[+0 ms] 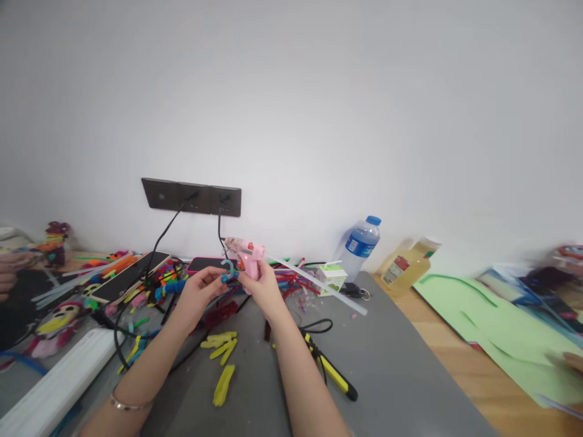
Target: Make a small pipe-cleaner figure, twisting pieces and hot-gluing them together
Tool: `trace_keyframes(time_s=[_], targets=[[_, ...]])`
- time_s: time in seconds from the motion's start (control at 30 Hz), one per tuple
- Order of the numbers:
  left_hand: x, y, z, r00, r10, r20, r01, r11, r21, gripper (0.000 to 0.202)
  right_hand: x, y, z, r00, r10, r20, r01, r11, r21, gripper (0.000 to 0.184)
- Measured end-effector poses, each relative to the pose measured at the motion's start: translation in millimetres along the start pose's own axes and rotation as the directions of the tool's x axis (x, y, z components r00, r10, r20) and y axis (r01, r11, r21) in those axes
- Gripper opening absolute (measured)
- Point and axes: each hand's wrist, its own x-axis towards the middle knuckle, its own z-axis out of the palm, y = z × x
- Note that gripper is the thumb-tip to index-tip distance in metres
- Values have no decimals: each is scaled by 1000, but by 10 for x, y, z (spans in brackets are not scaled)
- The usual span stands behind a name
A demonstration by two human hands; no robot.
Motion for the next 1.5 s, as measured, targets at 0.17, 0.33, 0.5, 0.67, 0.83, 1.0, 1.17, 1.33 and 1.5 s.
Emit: trace_keyframes(time_s=[0.17,0.33,0.5,0.67,0.83,1.0,1.17,1.33,1.5], targets=[[-49,29,58,998,-24,51,24,1000,-2,43,12,83,-16,994,-40,-97,48,996,76,41],[-52,17,84,997,-41,64,39,998,40,37,-26,85,-53,999,-48,-18,49,997,65,40],[-66,23,78,990,-98,98,97,995,14,38,-27,92,-73,993,-99,-61,95,994,-61,28],[-90,61,55,977,-143,159,138,989,45,37,-47,73,-95,990,-90,-112,85,995,-49,31],[-90,79,69,979,-162,124,156,986,59,35,-51,76,-105,990,-77,-120,74,997,-28,33],[-57,77,41,991,-130,36,127,989,69,32,-38,51,-119,994,-93,-66,92,996,-15,34],[11,40,-42,990,-15,-138,20,999,38,31,-66,-25,-245,998,-64,22,62,995,83,36],[40,68,-60,967,-17,-254,-12,994,-111,33,-128,-79,-395,970,-35,242,15,996,84,32],[38,114,-48,946,-96,-309,24,973,-228,39,-158,-45,-401,958,-2,286,44,989,-139,28]])
